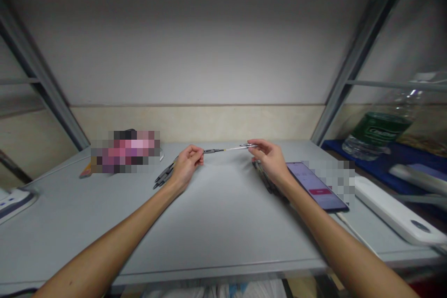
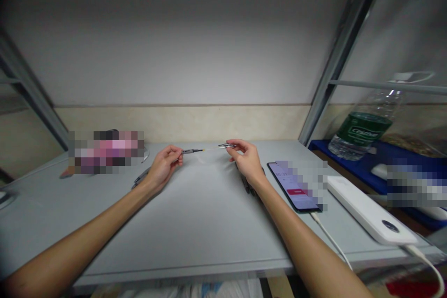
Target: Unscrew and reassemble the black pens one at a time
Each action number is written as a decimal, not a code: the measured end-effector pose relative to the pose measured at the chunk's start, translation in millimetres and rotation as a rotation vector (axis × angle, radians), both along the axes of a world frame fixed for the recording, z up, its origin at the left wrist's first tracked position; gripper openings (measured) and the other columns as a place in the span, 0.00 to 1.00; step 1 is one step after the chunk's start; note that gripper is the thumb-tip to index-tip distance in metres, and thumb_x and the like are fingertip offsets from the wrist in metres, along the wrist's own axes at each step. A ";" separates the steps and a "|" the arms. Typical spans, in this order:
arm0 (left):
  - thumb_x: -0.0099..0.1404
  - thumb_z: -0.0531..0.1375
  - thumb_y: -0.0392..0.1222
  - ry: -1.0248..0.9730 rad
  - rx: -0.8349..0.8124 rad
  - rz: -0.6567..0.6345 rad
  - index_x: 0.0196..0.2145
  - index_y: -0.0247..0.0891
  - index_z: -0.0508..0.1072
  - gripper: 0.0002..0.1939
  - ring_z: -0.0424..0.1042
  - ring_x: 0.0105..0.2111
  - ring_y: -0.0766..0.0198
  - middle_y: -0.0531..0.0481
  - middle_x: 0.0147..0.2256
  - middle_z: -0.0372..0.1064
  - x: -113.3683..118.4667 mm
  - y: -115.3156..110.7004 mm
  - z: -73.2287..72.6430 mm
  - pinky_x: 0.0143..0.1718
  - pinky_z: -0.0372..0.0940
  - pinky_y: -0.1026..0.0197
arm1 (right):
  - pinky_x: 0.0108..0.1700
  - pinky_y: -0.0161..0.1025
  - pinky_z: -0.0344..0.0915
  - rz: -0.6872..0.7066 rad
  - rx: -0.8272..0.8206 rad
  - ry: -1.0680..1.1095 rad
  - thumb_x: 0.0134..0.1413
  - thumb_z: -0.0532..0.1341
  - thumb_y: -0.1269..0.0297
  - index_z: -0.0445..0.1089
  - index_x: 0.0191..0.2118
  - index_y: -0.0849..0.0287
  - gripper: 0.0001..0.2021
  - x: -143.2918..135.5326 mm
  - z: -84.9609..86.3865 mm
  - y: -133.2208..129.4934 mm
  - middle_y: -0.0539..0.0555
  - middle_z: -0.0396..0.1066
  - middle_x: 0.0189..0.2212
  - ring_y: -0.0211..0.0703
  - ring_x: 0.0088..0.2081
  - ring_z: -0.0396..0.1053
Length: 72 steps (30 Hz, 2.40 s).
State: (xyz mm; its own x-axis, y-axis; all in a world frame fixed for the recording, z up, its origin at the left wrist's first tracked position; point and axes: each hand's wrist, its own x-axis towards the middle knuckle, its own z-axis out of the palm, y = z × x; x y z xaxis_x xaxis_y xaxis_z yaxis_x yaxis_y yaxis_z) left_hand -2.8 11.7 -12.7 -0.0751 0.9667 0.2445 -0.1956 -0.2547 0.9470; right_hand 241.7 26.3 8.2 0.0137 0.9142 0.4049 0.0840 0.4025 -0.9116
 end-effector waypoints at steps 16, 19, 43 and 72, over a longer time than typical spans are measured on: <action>0.52 0.64 0.44 -0.020 -0.073 -0.142 0.26 0.35 0.67 0.11 0.64 0.22 0.72 0.55 0.22 0.65 6.0 -4.6 -2.6 0.27 0.59 0.67 | 0.29 0.37 0.64 0.074 -0.016 -0.231 0.44 0.65 0.56 0.75 0.41 0.59 0.18 -3.4 -1.5 -8.5 0.55 0.74 0.33 0.38 0.24 0.66; 0.52 0.65 0.44 -0.002 -0.043 -0.133 0.27 0.35 0.67 0.12 0.65 0.23 0.72 0.54 0.23 0.66 4.7 -4.5 -3.7 0.29 0.61 0.67 | 0.29 0.36 0.61 0.098 -0.020 -0.294 0.47 0.62 0.54 0.75 0.34 0.60 0.15 -4.7 -1.2 -8.8 0.54 0.73 0.28 0.37 0.23 0.65; 0.53 0.64 0.43 0.105 0.076 -0.030 0.30 0.34 0.67 0.12 0.69 0.26 0.70 0.53 0.25 0.69 4.6 -3.8 -2.8 0.33 0.63 0.65 | 0.20 0.30 0.61 0.234 -0.284 -0.096 0.49 0.59 0.47 0.69 0.38 0.60 0.20 -7.4 2.6 -9.1 0.52 0.66 0.26 0.36 0.24 0.63; 0.51 0.66 0.44 0.030 -0.004 -0.093 0.30 0.34 0.68 0.14 0.69 0.26 0.70 0.52 0.24 0.69 3.4 -3.3 -4.4 0.32 0.65 0.65 | 0.18 0.32 0.52 0.265 -0.183 -0.430 0.58 0.46 0.45 0.68 0.20 0.62 0.28 -6.0 -5.2 -7.5 0.48 0.57 0.11 0.33 0.14 0.54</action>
